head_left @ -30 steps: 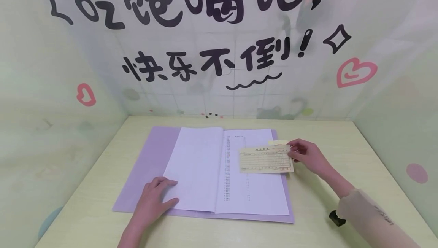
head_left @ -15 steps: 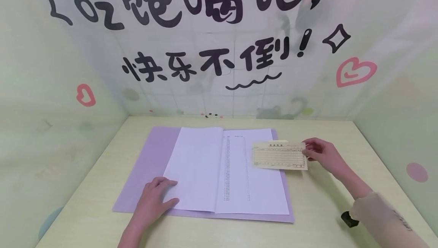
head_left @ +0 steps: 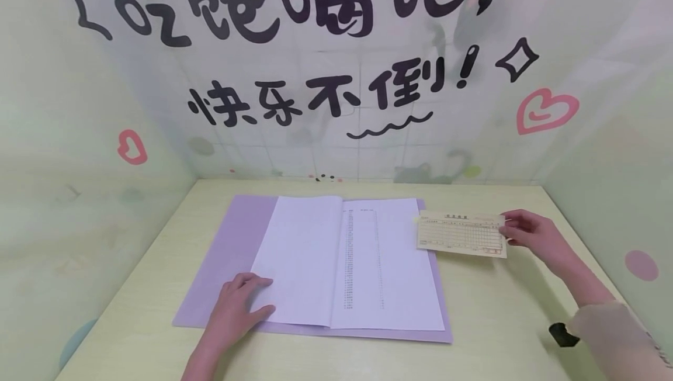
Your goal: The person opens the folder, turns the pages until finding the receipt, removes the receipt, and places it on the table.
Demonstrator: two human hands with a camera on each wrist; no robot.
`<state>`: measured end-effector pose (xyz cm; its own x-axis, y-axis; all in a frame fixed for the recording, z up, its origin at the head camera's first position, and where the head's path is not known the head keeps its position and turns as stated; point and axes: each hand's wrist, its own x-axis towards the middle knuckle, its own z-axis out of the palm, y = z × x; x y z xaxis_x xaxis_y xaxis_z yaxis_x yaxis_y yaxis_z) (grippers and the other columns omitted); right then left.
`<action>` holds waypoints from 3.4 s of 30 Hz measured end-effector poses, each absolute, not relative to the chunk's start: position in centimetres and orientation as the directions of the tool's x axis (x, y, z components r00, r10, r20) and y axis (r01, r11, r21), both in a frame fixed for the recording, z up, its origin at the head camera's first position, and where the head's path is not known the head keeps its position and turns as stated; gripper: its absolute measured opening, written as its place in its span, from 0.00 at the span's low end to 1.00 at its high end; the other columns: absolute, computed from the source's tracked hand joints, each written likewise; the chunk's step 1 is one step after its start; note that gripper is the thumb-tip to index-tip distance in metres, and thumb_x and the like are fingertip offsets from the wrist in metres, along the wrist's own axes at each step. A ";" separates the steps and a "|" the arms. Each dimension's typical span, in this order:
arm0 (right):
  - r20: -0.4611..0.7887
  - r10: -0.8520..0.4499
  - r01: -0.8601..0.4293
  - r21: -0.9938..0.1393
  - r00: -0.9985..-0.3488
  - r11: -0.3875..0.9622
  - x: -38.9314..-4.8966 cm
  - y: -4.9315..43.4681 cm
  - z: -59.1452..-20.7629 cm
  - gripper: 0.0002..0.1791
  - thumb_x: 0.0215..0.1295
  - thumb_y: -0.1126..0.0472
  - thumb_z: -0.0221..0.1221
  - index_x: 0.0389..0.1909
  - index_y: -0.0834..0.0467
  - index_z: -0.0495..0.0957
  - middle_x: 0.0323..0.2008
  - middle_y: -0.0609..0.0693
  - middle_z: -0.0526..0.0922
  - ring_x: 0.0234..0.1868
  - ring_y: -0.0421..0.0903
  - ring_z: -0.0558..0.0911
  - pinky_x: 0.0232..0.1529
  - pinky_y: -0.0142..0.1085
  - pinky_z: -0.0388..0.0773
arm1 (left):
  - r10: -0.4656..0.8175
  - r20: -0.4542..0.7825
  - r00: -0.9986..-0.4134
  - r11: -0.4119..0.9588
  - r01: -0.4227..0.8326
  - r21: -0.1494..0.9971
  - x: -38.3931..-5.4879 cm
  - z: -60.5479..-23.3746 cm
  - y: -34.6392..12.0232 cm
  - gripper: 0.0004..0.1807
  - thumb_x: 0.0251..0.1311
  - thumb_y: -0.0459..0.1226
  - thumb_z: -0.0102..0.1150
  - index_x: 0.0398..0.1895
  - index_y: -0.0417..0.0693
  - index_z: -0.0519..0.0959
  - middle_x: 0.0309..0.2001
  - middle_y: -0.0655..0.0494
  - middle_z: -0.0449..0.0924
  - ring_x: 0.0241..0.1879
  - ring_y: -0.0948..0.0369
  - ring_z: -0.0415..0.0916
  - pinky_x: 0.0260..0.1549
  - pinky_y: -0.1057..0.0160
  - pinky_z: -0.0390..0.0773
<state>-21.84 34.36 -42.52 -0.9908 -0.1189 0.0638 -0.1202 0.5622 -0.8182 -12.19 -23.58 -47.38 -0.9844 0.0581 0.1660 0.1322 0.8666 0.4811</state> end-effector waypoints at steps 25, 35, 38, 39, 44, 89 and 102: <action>-0.081 -0.145 0.003 -0.881 -0.986 0.473 -21.0 41.8 -41.9 0.13 0.66 0.62 0.55 0.49 0.48 0.69 0.36 0.29 0.81 0.37 0.29 0.82 0.37 0.23 0.80 | 0.053 0.164 -0.985 0.866 0.128 0.483 -12.1 -47.3 -23.6 0.24 0.43 0.44 0.72 0.48 0.56 0.79 0.51 0.53 0.73 0.47 0.51 0.67 0.47 0.51 0.71; -0.134 -0.152 0.027 -0.832 -0.979 0.555 -21.1 41.4 -43.4 0.23 0.65 0.57 0.56 0.55 0.65 0.65 0.37 0.27 0.79 0.38 0.27 0.79 0.39 0.25 0.80 | 0.051 0.167 -0.985 0.865 0.128 0.484 -12.1 -47.4 -23.6 0.24 0.43 0.44 0.72 0.48 0.56 0.79 0.52 0.52 0.73 0.48 0.50 0.68 0.47 0.49 0.72; -0.128 -0.153 0.017 -0.818 -0.980 0.575 -21.2 41.1 -43.9 0.25 0.65 0.57 0.57 0.55 0.70 0.64 0.36 0.27 0.79 0.37 0.27 0.79 0.38 0.26 0.80 | 0.050 0.164 -0.985 0.866 0.124 0.484 -12.1 -47.4 -23.6 0.24 0.44 0.44 0.72 0.48 0.56 0.79 0.52 0.52 0.73 0.48 0.50 0.68 0.48 0.49 0.72; -0.122 -0.153 0.010 -0.813 -0.981 0.583 -21.2 41.0 -44.0 0.26 0.65 0.57 0.57 0.55 0.71 0.64 0.36 0.27 0.79 0.37 0.27 0.79 0.38 0.26 0.80 | 0.050 0.163 -0.985 0.867 0.124 0.484 -12.1 -47.4 -23.6 0.24 0.44 0.44 0.72 0.48 0.56 0.79 0.52 0.52 0.73 0.48 0.50 0.68 0.48 0.49 0.71; -0.100 -0.137 -0.009 -0.776 -0.985 0.630 -21.3 40.4 -44.3 0.27 0.65 0.56 0.57 0.56 0.72 0.64 0.34 0.27 0.78 0.35 0.26 0.79 0.36 0.28 0.81 | 0.052 0.169 -0.984 0.865 0.129 0.485 -12.1 -47.4 -23.5 0.24 0.43 0.44 0.72 0.48 0.56 0.79 0.52 0.52 0.73 0.48 0.50 0.68 0.47 0.50 0.71; -0.053 -0.069 -0.027 -0.563 -0.996 0.826 -23.1 37.5 -46.7 0.20 0.62 0.61 0.58 0.52 0.66 0.71 0.38 0.59 0.80 0.31 0.39 0.73 0.26 0.28 0.72 | 0.053 0.171 -0.984 0.860 0.132 0.493 -12.0 -47.5 -23.6 0.24 0.44 0.43 0.72 0.49 0.56 0.79 0.51 0.54 0.73 0.49 0.51 0.67 0.48 0.51 0.70; -0.039 -0.061 -0.028 -0.565 -0.997 0.824 -23.0 37.7 -47.1 0.20 0.61 0.61 0.59 0.52 0.65 0.72 0.38 0.57 0.79 0.34 0.41 0.73 0.27 0.27 0.72 | 0.055 0.162 -0.985 0.868 0.128 0.480 -12.1 -47.3 -23.5 0.24 0.44 0.43 0.72 0.49 0.55 0.79 0.52 0.52 0.73 0.50 0.50 0.68 0.50 0.50 0.71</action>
